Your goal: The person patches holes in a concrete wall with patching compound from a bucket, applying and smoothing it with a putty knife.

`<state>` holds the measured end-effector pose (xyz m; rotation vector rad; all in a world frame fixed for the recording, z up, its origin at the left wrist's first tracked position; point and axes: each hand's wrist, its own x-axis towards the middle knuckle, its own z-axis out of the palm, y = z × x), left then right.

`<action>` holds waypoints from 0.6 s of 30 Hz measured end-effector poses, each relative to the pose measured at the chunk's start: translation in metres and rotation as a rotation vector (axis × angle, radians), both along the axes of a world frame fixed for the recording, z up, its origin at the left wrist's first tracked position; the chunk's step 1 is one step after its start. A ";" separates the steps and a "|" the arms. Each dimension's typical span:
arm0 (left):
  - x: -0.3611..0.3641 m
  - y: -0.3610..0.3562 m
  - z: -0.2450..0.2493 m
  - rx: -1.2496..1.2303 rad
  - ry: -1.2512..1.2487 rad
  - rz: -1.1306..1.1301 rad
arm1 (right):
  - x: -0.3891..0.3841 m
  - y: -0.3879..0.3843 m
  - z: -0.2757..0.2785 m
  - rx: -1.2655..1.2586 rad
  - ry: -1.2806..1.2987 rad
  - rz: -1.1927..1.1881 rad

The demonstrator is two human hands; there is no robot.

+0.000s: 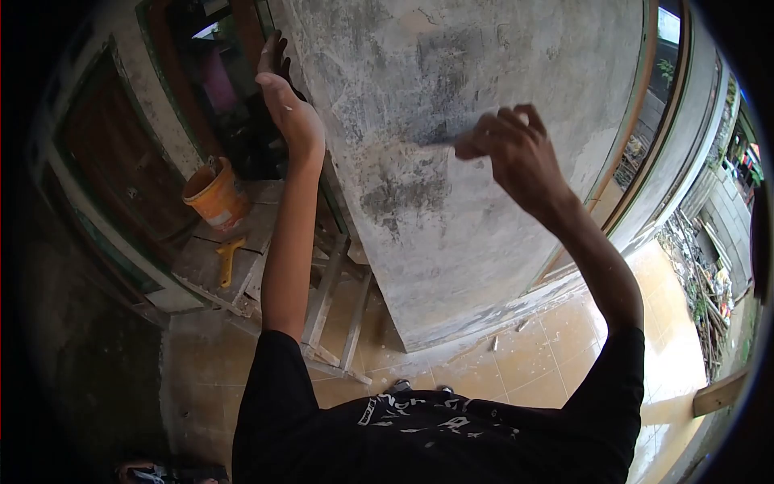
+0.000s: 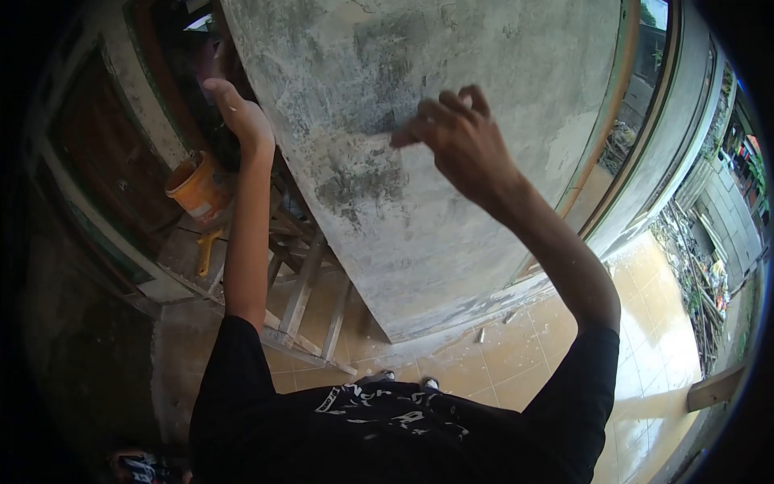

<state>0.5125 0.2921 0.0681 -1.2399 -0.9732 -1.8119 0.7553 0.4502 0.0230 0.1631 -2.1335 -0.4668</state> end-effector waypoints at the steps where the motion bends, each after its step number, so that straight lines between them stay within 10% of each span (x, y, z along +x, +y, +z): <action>1: 0.001 -0.002 -0.001 0.049 -0.077 -0.099 | -0.004 0.002 0.017 0.022 0.077 0.032; 4: 0.007 -0.020 -0.009 -0.039 -0.126 -0.174 | 0.003 -0.001 0.057 0.136 0.469 0.030; 9: 0.006 -0.043 -0.039 -0.047 -0.159 -0.463 | -0.008 0.005 0.000 0.086 0.308 -0.079; 13: 0.016 -0.069 -0.058 0.114 -0.423 -0.926 | 0.015 -0.029 -0.056 -0.047 -0.025 -0.043; 15: 0.009 -0.078 -0.068 0.359 -0.428 -1.757 | 0.020 -0.040 -0.075 -0.185 -0.085 0.006; 18: 0.004 -0.079 -0.078 0.347 -0.461 -1.787 | 0.019 -0.053 -0.086 -0.274 -0.084 0.019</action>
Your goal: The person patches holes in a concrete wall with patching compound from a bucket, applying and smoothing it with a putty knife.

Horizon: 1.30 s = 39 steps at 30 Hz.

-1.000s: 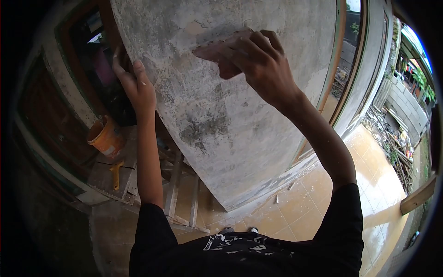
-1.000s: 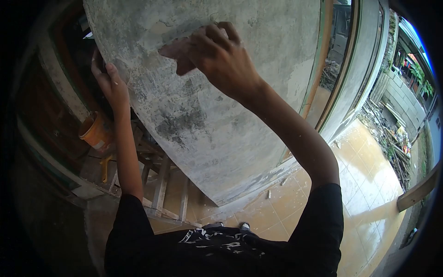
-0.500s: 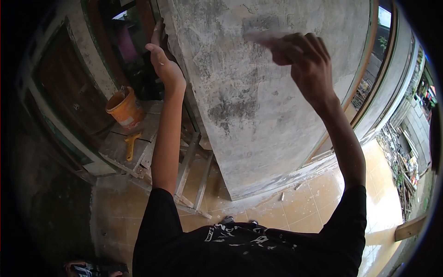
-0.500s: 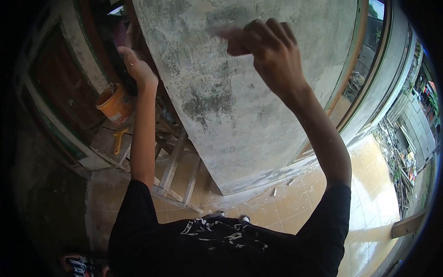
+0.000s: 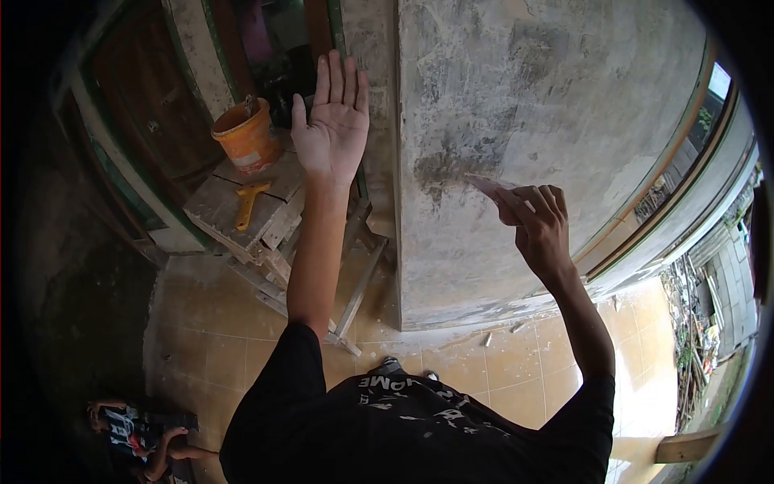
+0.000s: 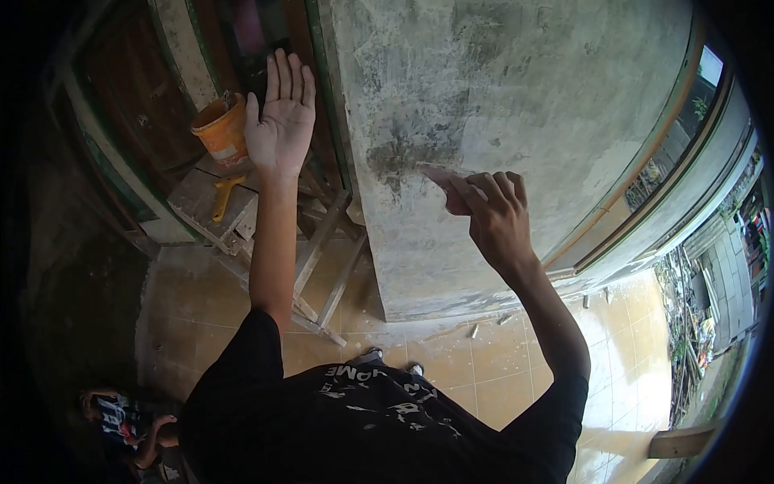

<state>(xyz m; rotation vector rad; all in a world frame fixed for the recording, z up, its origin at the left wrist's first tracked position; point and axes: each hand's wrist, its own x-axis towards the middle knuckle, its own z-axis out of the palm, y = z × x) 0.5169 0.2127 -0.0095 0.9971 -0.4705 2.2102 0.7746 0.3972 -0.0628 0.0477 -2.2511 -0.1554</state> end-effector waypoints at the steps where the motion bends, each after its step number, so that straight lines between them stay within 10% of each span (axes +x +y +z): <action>1: 0.000 0.001 -0.003 -0.023 0.013 -0.012 | -0.002 -0.004 0.001 0.001 -0.006 0.003; 7: 0.018 0.012 -0.006 -0.397 -0.006 0.417 | -0.015 -0.028 0.031 -0.094 0.092 0.115; 10: 0.008 0.018 -0.023 -0.554 0.541 1.186 | -0.022 -0.039 0.046 -0.132 0.180 0.126; 17: -0.001 0.018 -0.051 -0.647 0.735 1.429 | -0.035 -0.077 0.084 -0.009 0.294 0.077; 27: -0.014 0.018 -0.109 -0.612 0.812 1.239 | -0.088 -0.131 0.100 0.673 0.122 -0.294; 34: -0.025 0.003 -0.118 -0.685 0.767 1.180 | -0.084 -0.155 0.035 0.532 -0.115 -0.332; 39: -0.035 0.001 -0.123 -0.709 0.715 1.106 | -0.085 -0.156 0.092 0.650 0.111 -0.406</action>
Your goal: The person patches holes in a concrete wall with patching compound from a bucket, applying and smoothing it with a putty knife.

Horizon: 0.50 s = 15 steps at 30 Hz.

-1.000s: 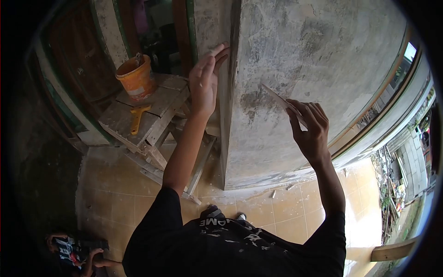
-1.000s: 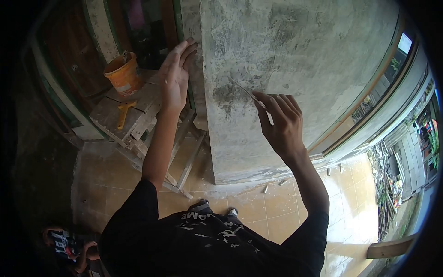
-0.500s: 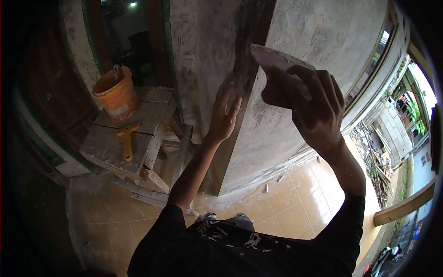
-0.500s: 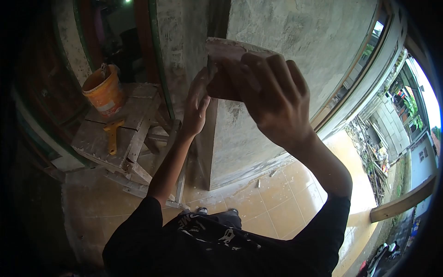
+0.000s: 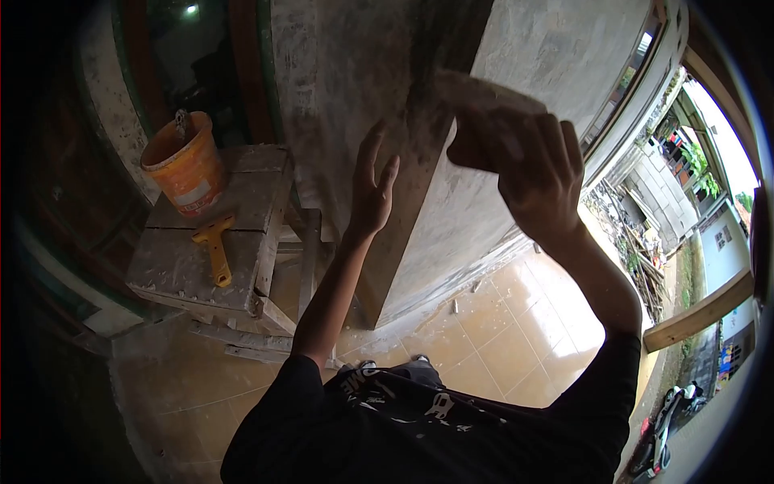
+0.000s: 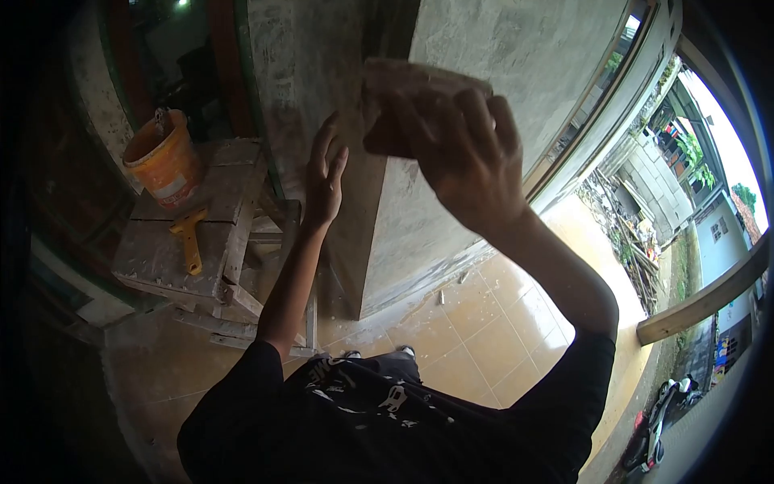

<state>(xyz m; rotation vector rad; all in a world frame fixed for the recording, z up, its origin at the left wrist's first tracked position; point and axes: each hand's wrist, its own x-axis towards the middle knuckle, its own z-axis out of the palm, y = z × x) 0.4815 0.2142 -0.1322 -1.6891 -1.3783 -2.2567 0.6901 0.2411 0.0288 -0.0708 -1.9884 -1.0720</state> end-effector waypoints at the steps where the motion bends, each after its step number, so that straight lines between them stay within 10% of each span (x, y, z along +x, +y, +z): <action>1: 0.000 0.000 0.000 -0.002 -0.016 -0.005 | -0.002 0.009 0.003 0.022 0.008 -0.043; 15: -0.019 -0.039 -0.022 -0.168 -0.224 -0.080 | 0.028 0.015 -0.250 -0.720 -0.411 0.250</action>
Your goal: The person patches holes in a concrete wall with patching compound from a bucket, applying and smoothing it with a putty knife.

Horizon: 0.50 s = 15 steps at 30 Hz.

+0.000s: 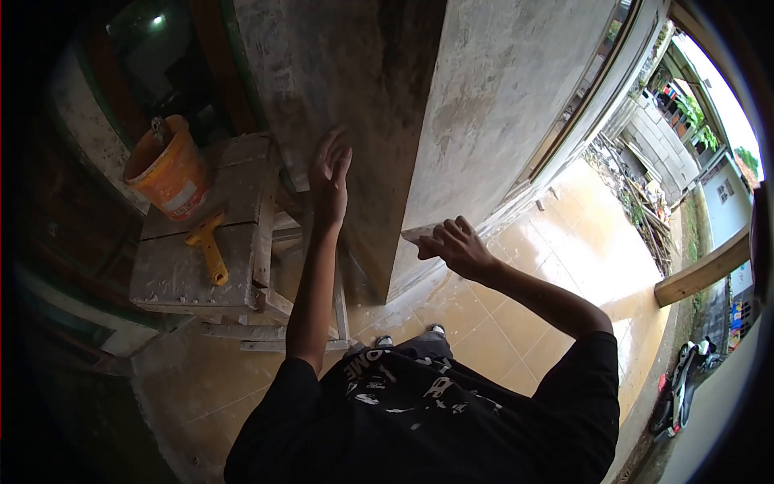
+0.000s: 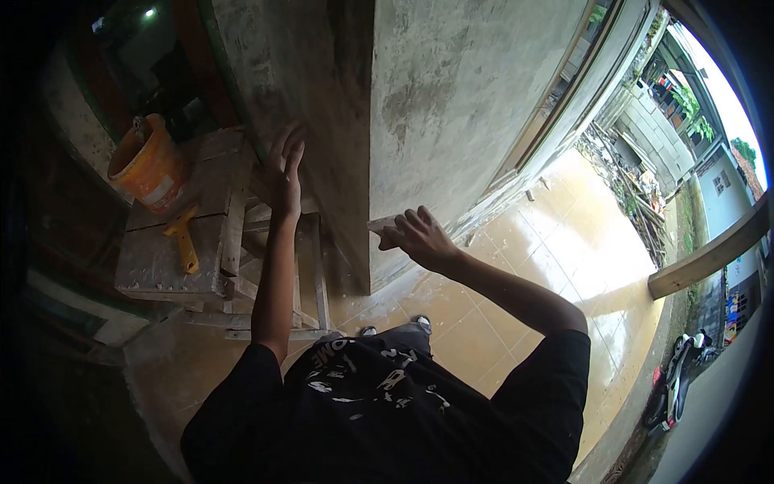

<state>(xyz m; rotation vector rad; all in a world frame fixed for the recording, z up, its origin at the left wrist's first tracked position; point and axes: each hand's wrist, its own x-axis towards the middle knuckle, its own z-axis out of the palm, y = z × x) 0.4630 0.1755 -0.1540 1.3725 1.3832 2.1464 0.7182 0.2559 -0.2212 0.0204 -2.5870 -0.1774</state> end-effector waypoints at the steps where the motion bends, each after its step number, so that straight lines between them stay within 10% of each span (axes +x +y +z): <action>1: 0.000 -0.002 -0.006 -0.035 -0.017 -0.017 | 0.004 0.002 -0.005 -0.056 -0.004 -0.091; 5: -0.002 -0.006 -0.036 -0.107 -0.024 -0.118 | 0.001 -0.006 0.018 -0.309 0.252 -0.285; 15: -0.005 -0.006 -0.066 -0.235 -0.101 -0.176 | -0.024 -0.008 0.035 -0.024 0.551 -0.337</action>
